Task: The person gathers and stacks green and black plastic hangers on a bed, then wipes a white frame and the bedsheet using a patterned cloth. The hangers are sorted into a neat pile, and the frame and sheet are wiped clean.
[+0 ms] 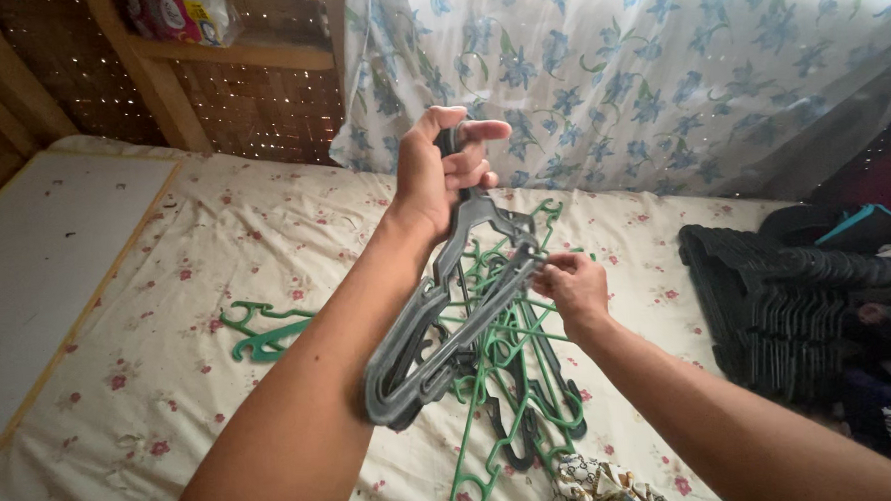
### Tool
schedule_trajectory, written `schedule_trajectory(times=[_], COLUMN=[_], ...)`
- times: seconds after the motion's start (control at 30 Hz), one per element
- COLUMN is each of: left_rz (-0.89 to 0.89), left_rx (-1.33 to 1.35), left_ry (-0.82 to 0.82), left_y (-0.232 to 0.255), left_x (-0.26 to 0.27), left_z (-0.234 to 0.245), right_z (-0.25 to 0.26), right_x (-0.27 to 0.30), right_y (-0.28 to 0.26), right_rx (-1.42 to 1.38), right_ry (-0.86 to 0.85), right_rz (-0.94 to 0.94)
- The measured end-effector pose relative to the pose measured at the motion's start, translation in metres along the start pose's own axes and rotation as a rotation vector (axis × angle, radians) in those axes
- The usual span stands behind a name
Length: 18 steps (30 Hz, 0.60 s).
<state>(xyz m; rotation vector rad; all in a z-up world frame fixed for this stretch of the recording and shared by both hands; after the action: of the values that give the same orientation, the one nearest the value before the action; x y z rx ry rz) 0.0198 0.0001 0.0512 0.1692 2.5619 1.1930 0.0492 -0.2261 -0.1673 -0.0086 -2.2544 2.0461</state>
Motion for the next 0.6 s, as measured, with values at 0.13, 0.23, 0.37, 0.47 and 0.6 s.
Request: schedule_trajectory(times=[0.13,0.23,0.37,0.47,0.6], left_rz=[0.038,0.016,-0.023,-0.089,-0.058], left_rx=[0.021,0.045,0.075,0.206,0.234], left_ry=[-0.033,-0.062,-0.055,-0.145,-0.131], left_y=[0.003,0.006,0.02,0.036,0.039], left_x=[0.001,-0.002,-0.002,0.005,0.007], left_z=[0.003,0.005,0.012,0.012,0.014], right_z=[0.006,0.007,0.012,0.032,0.037], right_x=[-0.005,-0.003,-0.003,0.004,0.004], right_y=[0.004,0.002,0.012,0.03,0.039], right_rx=[-0.081,0.041,0.528,0.859,0.74], right_ry=[-0.032,-0.055,-0.132,-0.129,-0.284], right_rz=[-0.038,-0.034,0.022,-0.021,-0.178])
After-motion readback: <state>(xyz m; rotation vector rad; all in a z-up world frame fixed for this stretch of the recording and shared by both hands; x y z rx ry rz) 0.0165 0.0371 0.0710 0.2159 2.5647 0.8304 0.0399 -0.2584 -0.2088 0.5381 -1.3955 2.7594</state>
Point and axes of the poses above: each hand's wrist, its own x-axis away from the middle knuckle, its own z-axis out of the back of the hand, y = z × x, the point moved 5 cm from there along -x, towards the middle knuckle, and after that the axes turned 1 degree about -z, right-handed, at the moved point
